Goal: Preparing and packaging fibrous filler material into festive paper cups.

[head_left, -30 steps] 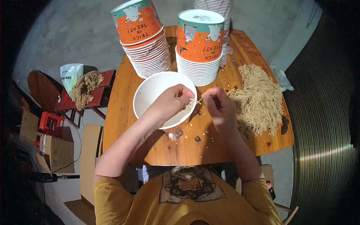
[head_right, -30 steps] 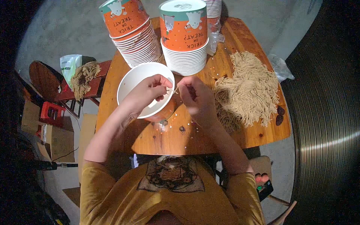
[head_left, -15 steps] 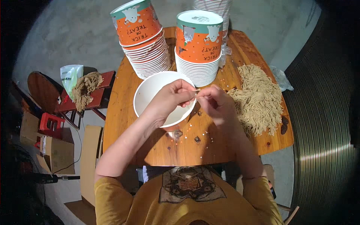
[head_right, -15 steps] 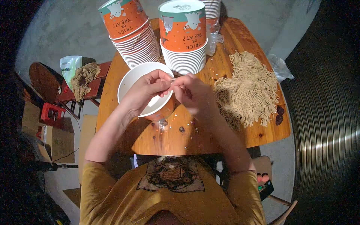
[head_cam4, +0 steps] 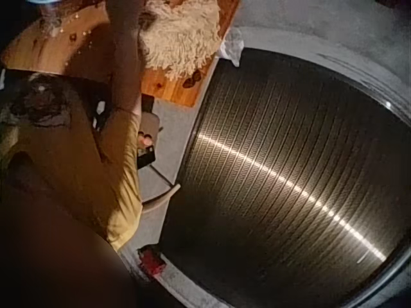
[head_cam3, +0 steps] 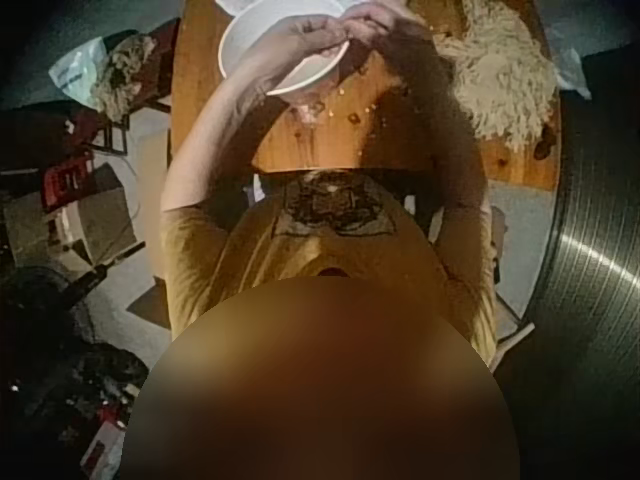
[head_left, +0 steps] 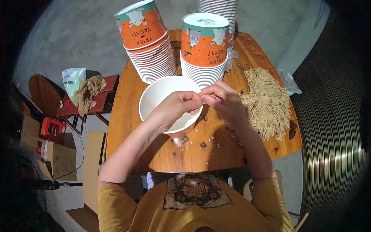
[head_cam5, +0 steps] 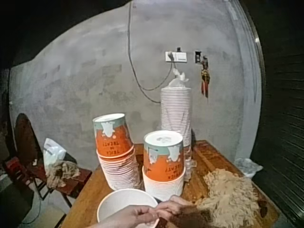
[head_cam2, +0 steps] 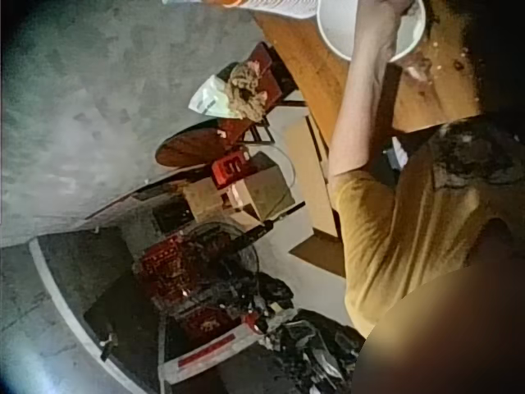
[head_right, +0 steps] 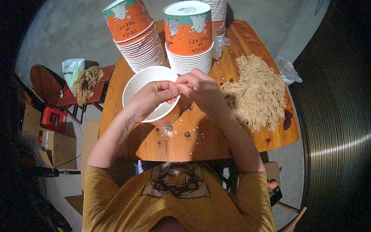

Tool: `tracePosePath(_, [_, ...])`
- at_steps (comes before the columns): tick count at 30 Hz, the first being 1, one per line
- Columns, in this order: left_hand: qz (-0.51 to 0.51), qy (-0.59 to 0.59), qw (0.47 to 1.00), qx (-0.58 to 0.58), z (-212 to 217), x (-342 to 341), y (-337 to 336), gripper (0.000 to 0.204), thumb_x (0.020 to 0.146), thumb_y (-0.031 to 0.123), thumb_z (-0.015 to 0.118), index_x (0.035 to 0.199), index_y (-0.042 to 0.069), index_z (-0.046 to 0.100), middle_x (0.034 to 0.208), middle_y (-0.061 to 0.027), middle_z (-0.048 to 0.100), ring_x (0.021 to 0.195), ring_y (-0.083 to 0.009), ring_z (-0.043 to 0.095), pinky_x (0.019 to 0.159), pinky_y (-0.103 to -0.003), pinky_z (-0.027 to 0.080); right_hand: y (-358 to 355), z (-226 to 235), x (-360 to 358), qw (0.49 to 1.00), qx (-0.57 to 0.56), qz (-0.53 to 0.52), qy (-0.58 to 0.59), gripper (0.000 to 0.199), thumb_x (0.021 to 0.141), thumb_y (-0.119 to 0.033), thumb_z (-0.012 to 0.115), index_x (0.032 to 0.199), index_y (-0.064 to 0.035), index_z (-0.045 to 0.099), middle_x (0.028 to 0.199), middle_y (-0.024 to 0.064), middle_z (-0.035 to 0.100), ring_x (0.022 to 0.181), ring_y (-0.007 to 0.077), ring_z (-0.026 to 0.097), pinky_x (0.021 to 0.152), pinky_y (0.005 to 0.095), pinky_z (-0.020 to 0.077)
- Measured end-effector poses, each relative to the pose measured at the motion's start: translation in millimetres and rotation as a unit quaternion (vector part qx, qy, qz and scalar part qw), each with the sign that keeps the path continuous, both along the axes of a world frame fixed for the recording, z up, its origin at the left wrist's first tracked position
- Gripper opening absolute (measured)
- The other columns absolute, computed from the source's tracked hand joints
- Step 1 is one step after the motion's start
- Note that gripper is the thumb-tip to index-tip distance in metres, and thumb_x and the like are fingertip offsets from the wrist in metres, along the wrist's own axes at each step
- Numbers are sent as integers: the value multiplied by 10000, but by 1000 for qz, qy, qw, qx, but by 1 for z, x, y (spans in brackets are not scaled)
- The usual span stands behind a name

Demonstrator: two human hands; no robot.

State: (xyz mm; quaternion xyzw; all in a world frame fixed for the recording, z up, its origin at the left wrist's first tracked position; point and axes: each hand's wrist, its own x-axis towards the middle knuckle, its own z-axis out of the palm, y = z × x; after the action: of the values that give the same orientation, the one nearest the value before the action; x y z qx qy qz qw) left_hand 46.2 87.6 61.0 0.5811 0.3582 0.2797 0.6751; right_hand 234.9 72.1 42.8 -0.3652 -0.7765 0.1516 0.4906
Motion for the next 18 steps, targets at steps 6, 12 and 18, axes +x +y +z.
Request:
tracePosePath(6, [21,15,1000,-9,3,4,0,158,894,159,614,909,3,633,766,19,558,681,-54,460,634,-201,385,-7,-5,-3,987,-110,15,119,73,861,-73,592,907,-43,640,716,-11,535,592,51,457,529,204,376])
tracePosePath(12, [24,12,1000,4,0,4,3,144,903,145,590,891,9,633,738,25,551,657,-47,458,607,-195,370,-17,-8,3,953,-248,11,176,194,905,-171,581,1004,-4,582,744,9,595,697,73,562,643,244,475])
tracePosePath(18, [22,11,1000,0,0,7,2,133,902,136,578,880,15,629,729,25,547,651,-45,460,599,-193,370,-26,-10,-4,985,-147,-64,58,179,861,-155,645,969,-46,553,756,40,623,630,113,592,569,268,482])
